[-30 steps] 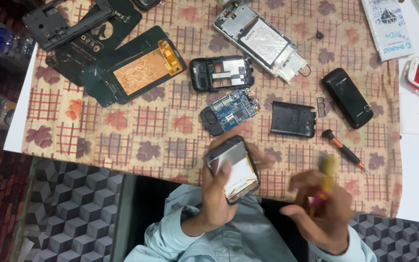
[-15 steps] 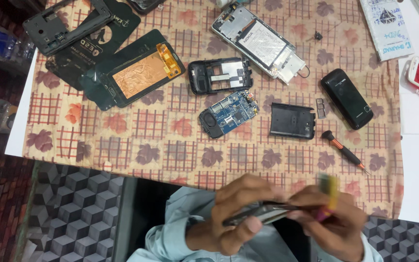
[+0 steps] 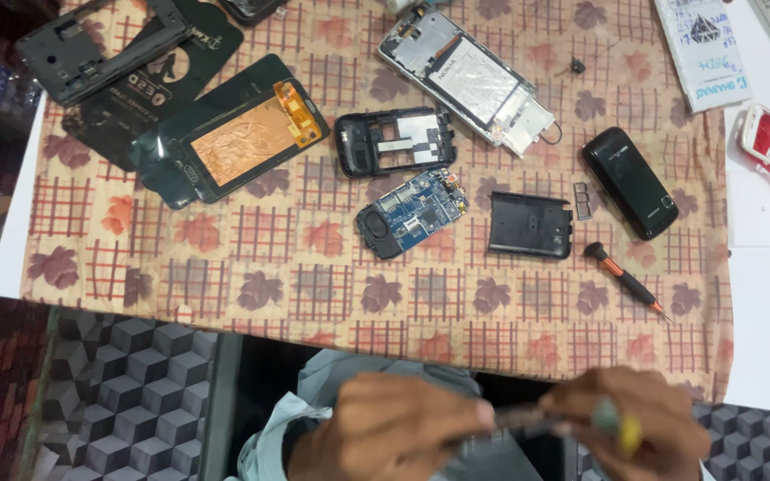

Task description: The person disassembles a Nokia mobile phone, removes the battery and back cover, and cleans the internal components with a brush. They then reassemble the phone by placing the motherboard and battery back into the casing and securing the back cover.

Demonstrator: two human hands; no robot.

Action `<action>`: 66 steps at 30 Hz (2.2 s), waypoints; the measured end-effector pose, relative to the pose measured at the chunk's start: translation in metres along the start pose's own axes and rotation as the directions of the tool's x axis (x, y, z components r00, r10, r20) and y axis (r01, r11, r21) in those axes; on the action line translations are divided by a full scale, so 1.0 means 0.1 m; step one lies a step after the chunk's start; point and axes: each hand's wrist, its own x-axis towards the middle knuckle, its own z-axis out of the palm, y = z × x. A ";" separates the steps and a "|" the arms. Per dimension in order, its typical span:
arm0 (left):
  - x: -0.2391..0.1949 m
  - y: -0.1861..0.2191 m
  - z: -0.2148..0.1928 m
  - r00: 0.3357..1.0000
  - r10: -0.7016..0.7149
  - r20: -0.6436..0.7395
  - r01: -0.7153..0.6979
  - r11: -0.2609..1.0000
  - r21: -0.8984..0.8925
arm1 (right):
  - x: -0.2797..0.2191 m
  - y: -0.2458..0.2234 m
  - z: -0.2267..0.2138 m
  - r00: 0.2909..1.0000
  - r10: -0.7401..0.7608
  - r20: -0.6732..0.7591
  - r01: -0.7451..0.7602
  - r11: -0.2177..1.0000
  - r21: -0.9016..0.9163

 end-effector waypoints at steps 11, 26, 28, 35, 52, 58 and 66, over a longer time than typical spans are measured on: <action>0.06 -0.24 0.10 0.950 -0.276 -0.149 0.313 0.868 0.387 | 0.34 0.48 -0.11 0.820 0.571 0.036 -0.571 0.821 -0.008; -0.18 -0.24 -0.18 0.969 -0.184 -0.163 0.239 0.855 0.459 | 0.73 0.28 0.16 0.824 0.559 -0.087 -0.528 0.705 -0.474; -0.18 -0.25 -0.17 0.971 -0.175 -0.164 0.233 0.851 0.471 | 0.77 0.25 0.20 0.851 0.518 -0.086 -0.486 0.716 -0.502; -0.27 -0.22 -0.26 0.963 -0.139 -0.231 0.251 0.775 0.579 | 0.82 0.21 0.30 0.904 0.423 -0.060 -0.393 0.770 -0.502; -0.34 -0.25 -0.72 0.912 -0.300 -0.281 0.397 0.466 0.791 | 1.38 0.35 0.14 0.921 0.117 0.370 0.137 0.794 -0.593; -0.28 -0.31 -0.77 0.912 -0.271 -0.307 0.401 0.442 0.802 | 1.87 0.36 0.46 0.761 -0.143 0.633 0.456 0.811 -0.365; -0.33 -0.39 -0.82 0.914 -0.244 -0.325 0.401 0.414 0.817 | 2.13 0.50 0.66 0.700 -0.124 0.703 0.495 0.795 -0.352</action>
